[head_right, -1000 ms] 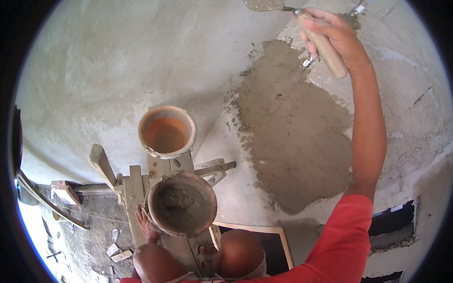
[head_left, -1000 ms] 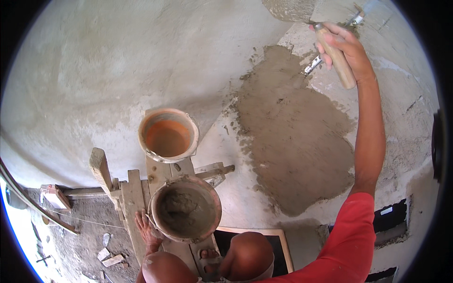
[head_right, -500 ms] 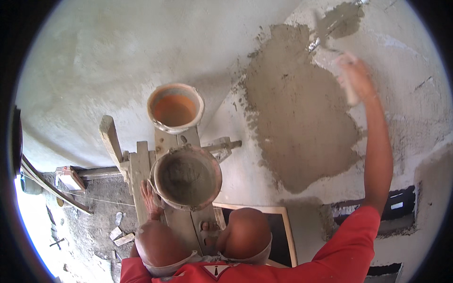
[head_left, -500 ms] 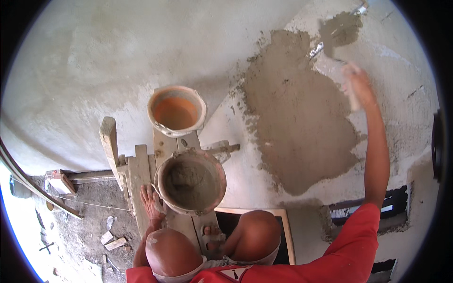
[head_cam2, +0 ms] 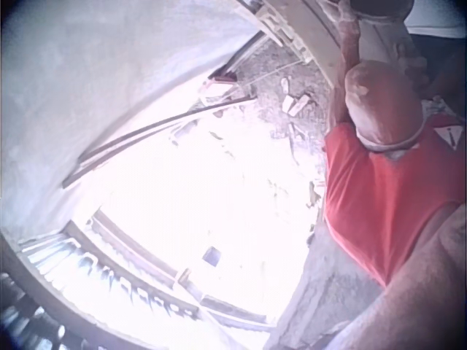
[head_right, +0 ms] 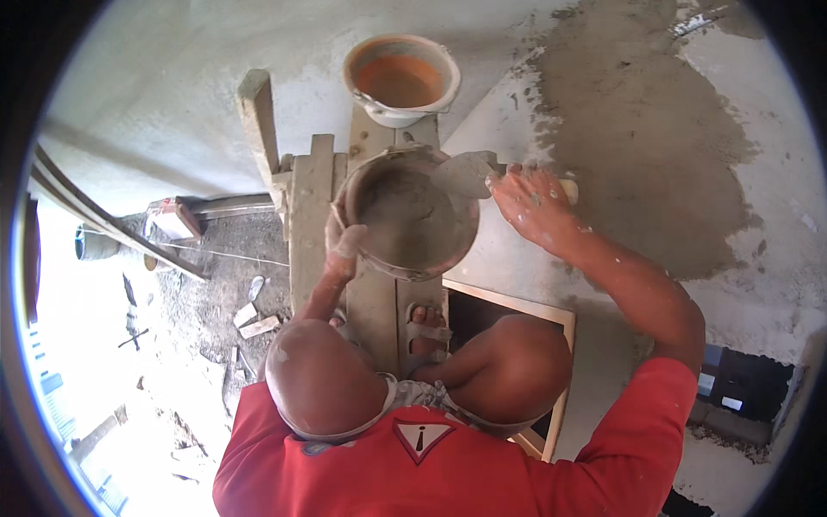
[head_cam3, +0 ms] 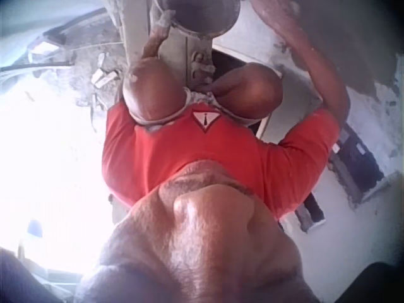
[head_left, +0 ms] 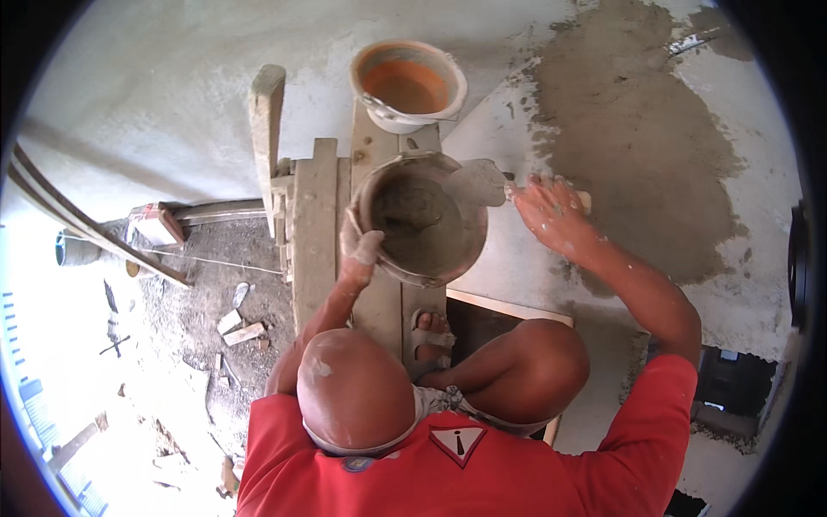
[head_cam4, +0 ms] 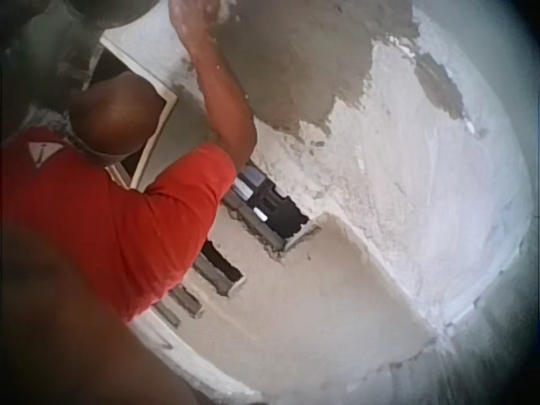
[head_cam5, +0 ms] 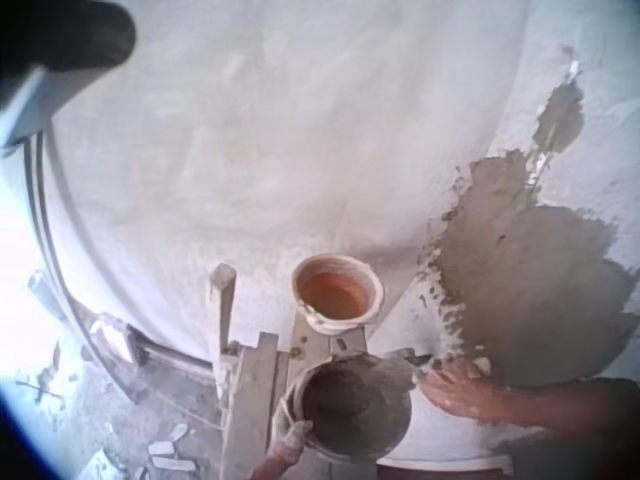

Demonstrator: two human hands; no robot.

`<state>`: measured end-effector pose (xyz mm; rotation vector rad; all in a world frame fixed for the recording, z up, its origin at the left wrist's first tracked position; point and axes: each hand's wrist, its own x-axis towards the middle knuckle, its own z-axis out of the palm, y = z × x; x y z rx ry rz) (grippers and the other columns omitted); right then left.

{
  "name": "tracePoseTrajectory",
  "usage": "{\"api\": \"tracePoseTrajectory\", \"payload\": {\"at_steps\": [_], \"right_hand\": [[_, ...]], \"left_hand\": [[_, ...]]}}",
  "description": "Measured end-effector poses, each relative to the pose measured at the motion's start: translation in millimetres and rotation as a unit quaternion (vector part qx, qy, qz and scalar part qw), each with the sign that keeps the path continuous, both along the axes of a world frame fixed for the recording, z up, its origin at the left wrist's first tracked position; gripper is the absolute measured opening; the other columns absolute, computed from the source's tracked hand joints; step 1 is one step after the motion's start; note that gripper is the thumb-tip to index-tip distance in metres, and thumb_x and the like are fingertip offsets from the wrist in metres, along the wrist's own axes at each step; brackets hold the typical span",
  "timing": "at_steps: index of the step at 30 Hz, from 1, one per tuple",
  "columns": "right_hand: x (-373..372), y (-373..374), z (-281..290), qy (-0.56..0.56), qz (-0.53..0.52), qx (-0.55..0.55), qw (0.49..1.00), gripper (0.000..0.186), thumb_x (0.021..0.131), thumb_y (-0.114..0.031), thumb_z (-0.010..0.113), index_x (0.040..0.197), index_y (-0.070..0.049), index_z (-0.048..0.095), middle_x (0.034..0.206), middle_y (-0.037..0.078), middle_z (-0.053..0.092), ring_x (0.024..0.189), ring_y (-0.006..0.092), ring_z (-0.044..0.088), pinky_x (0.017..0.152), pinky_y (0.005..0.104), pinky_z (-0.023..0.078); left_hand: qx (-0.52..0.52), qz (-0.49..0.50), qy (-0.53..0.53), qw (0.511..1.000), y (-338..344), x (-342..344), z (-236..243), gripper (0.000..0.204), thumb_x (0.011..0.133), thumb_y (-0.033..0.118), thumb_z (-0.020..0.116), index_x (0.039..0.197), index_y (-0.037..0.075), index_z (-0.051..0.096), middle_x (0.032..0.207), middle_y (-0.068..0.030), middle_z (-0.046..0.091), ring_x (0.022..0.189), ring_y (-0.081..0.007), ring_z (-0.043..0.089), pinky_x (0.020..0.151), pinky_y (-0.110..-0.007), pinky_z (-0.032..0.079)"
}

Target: The person applies plaster to a section of a wall using a trowel after receiving materials and tools while standing on a wooden scaffold.

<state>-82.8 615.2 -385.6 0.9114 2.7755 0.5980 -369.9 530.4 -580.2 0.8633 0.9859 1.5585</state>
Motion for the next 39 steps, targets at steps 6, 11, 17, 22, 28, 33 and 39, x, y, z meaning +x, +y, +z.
{"api": "tracePoseTrajectory", "payload": {"at_steps": [6,11,17,22,28,33,39], "right_hand": [[16.0,3.2,-78.5,-0.023,-0.085,-0.158,0.983,0.028,0.089,-0.016,0.054,0.114,-0.005,0.063,0.095,0.019,0.064,0.083,0.0382,0.062,0.075,0.0505,0.048],[26.0,-25.5,-98.1,0.053,-0.27,-0.308,0.911,0.032,0.086,-0.02,0.06,0.114,-0.005,0.065,0.094,0.025,0.066,0.089,0.0433,0.064,0.082,0.0517,0.051],[-22.2,-43.9,-116.3,0.212,-0.323,-0.367,0.846,0.04,0.079,-0.019,0.067,0.118,-0.011,0.064,0.097,0.022,0.069,0.098,0.0392,0.065,0.089,0.0463,0.052],[6.8,-66.9,-125.9,0.305,-0.29,-0.345,0.839,0.039,0.08,-0.021,0.067,0.118,-0.009,0.061,0.091,0.022,0.069,0.089,0.0409,0.066,0.081,0.0472,0.053],[26.8,-68.3,-146.8,0.216,-0.301,-0.329,0.869,0.036,0.082,-0.025,0.066,0.114,-0.008,0.06,0.088,0.022,0.068,0.083,0.0419,0.066,0.075,0.0495,0.053],[12.6,-51.9,-86.0,0.244,-0.315,-0.33,0.855,0.04,0.081,-0.022,0.065,0.117,-0.007,0.061,0.092,0.023,0.069,0.087,0.0417,0.066,0.08,0.049,0.053],[16.2,-20.2,35.5,0.329,-0.294,-0.289,0.85,0.042,0.078,-0.024,0.073,0.114,-0.005,0.06,0.094,0.017,0.067,0.086,0.0307,0.066,0.077,0.042,0.054]], "left_hand": [[0.016,-0.019,0.074,0.997,-10.5,19.0,0.8,0.077,0.071,0.008,0.049,0.145,-0.002,0.032,0.137,-0.0185,0.047,0.132,-0.0292,0.042,0.113,-0.037,0.029],[0.058,-0.02,0.152,0.987,-20.3,38.6,18.5,0.082,0.073,0.008,0.046,0.15,-0.003,0.021,0.146,-0.0204,0.037,0.139,-0.0306,0.033,0.116,-0.039,0.024],[0.085,-0.04,0.135,0.986,-22.8,54.5,17.2,0.083,0.072,0.001,0.04,0.151,-0.004,0.016,0.148,-0.0223,0.034,0.142,-0.0325,0.029,0.117,-0.04,0.021],[0.087,-0.049,0.151,0.983,-23.4,40.6,26.9,0.082,0.073,0.0,0.041,0.151,-0.003,0.014,0.148,-0.0235,0.034,0.142,-0.0333,0.03,0.116,-0.04,0.023],[-0.004,-0.078,0.179,0.981,-28.5,26.2,-49.5,0.075,0.079,0.003,0.048,0.149,-0.003,0.024,0.146,-0.0192,0.039,0.138,-0.0314,0.036,0.115,-0.037,0.026],[-0.037,-0.041,-0.049,0.997,-15.4,5.2,-5.1,0.075,0.076,0.002,0.049,0.148,-0.004,0.027,0.146,-0.0169,0.04,0.137,-0.0276,0.036,0.115,-0.034,0.025],[-0.015,-0.049,-0.034,0.998,-4.6,6.2,-3.0,0.081,0.072,0.006,0.049,0.149,-0.003,0.026,0.146,-0.0164,0.039,0.136,-0.0253,0.037,0.116,-0.035,0.024]]}}
